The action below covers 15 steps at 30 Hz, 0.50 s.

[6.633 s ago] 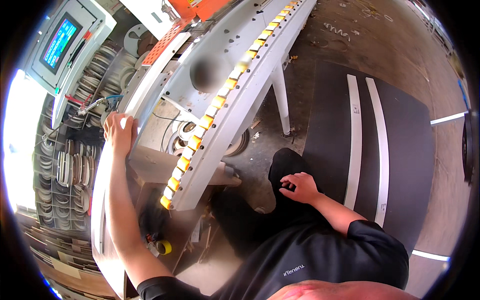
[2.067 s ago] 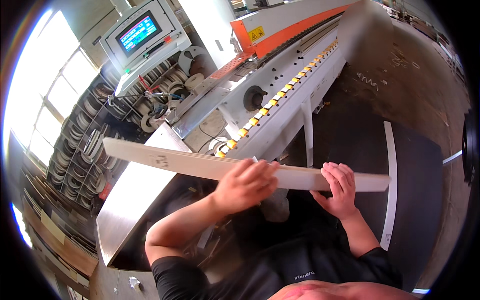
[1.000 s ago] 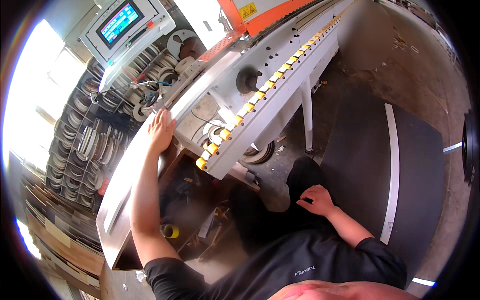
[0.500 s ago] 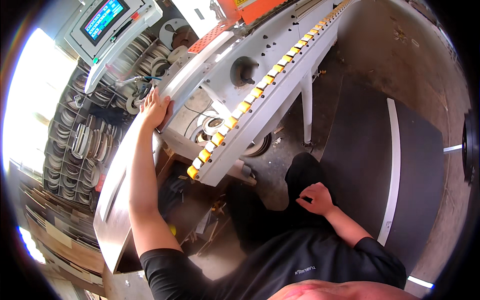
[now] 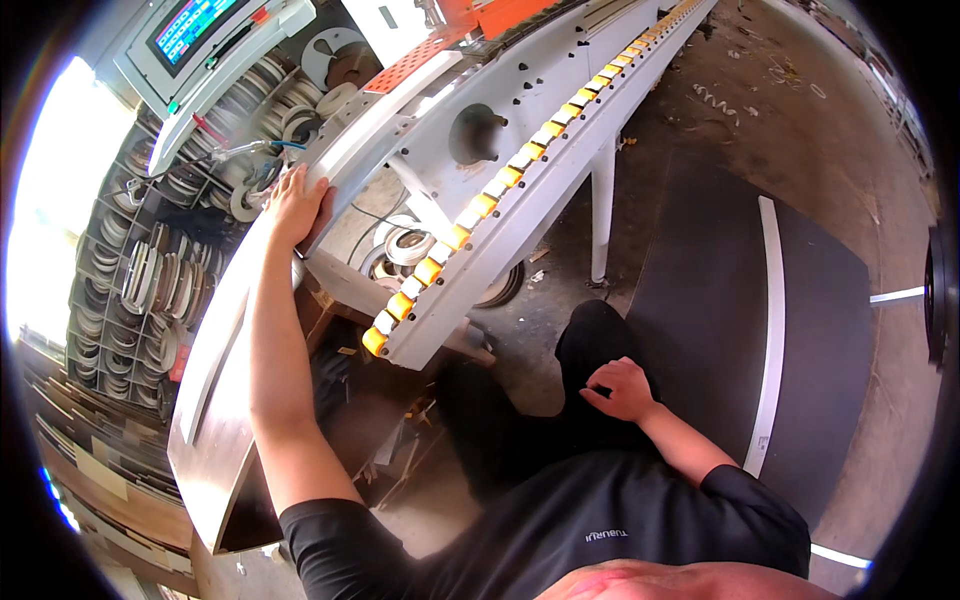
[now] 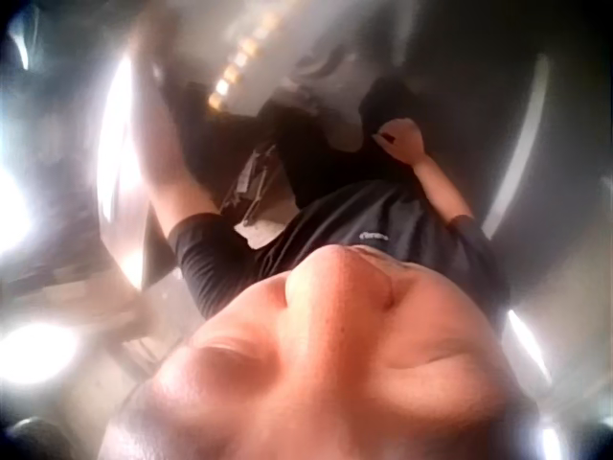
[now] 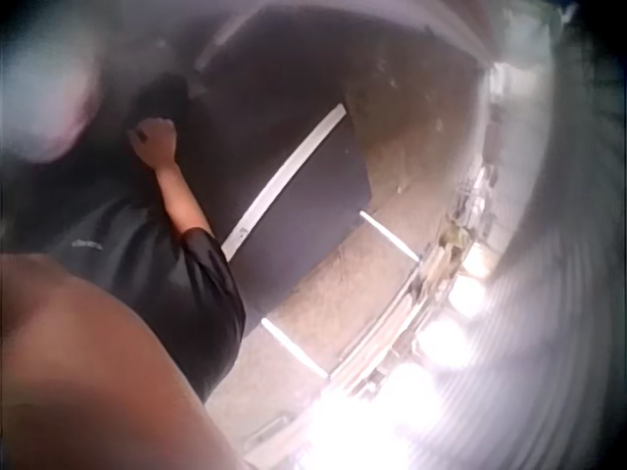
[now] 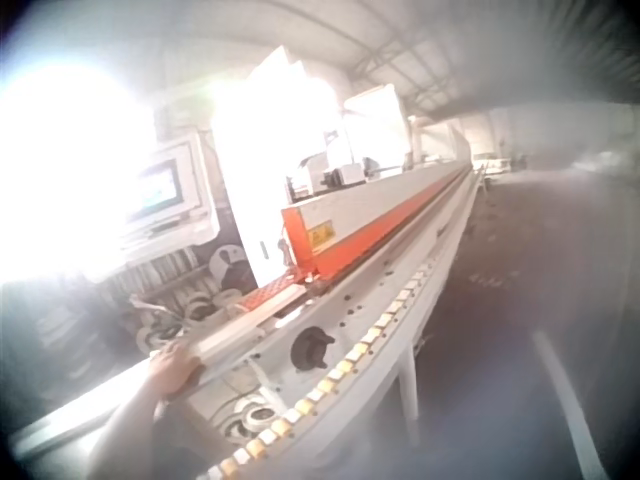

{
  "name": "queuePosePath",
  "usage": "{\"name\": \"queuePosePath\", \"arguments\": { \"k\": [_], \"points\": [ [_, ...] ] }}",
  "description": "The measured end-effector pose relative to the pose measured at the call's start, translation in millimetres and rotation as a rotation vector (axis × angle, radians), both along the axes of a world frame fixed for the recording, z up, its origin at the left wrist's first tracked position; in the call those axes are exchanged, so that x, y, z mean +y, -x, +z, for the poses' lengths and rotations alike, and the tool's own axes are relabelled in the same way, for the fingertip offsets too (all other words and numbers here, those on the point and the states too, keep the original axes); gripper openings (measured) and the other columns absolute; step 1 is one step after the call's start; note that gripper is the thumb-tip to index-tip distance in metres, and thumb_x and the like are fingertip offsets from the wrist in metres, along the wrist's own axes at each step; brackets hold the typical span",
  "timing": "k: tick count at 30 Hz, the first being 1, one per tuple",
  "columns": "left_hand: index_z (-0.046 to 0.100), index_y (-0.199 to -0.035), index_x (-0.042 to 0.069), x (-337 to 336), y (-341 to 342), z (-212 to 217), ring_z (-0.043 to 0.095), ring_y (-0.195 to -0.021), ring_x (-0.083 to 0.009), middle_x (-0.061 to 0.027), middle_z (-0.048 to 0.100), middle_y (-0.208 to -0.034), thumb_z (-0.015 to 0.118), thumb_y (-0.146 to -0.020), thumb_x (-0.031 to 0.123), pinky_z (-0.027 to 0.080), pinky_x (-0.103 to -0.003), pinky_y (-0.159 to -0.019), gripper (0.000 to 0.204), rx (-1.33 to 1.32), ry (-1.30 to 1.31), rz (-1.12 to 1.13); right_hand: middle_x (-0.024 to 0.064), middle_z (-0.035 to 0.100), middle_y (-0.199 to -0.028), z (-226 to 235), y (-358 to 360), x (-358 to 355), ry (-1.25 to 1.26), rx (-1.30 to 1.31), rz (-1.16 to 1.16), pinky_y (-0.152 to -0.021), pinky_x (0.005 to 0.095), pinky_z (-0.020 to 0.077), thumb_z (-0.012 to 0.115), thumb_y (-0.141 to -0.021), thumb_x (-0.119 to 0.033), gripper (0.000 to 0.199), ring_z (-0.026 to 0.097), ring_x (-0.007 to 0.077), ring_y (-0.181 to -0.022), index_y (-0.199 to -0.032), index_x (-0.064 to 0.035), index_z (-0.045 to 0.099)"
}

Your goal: The person feeds white rectangular wood planks into a conveyor-based processing machine one at a time, then collects the processed pieces and stacks them on a nearby metal table. The person also moves a dark rectangular board and organizes the finished planks into a neat pile.

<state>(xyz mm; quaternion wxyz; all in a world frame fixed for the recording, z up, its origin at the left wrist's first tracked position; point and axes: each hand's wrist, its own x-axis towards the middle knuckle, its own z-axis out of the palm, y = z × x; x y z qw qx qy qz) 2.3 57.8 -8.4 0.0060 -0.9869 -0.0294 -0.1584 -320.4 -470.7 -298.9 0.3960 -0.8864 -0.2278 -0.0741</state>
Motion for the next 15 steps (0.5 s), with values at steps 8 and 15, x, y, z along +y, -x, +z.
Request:
{"name": "queuePosePath", "arguments": {
  "k": [8, 15],
  "points": [
    [0.051, -0.161, 0.014, 4.8, 1.7, 2.3, 0.047, -0.152, -0.0363, -0.013, 0.052, -0.165, 0.049, -0.106, 0.062, 0.037, -0.048, -0.125, 0.073, -0.031, -0.12, -0.045, -0.0009, 0.075, -0.087, -7.3, 3.4, -3.5, 0.044, 0.006, -0.009, -0.082, 0.0397, 0.0476, 0.077, -0.095, -0.038, 0.026, 0.069, 0.0243, -0.085, -0.081, -0.0163, 0.075],
    [0.048, -0.16, 0.007, 35.0, -17.8, -11.8, 0.044, -0.152, -0.0398, -0.0178, 0.05, -0.164, 0.045, -0.111, 0.058, 0.035, -0.048, -0.125, 0.071, -0.025, -0.216, -0.131, 0.0008, 0.074, -0.089, -4.9, 7.8, -3.8, 0.057, 0.024, -0.009, -0.087, 0.0401, 0.0492, 0.073, -0.098, -0.04, 0.029, 0.069, 0.0253, -0.09, -0.083, -0.0143, 0.075]
  ]
}}
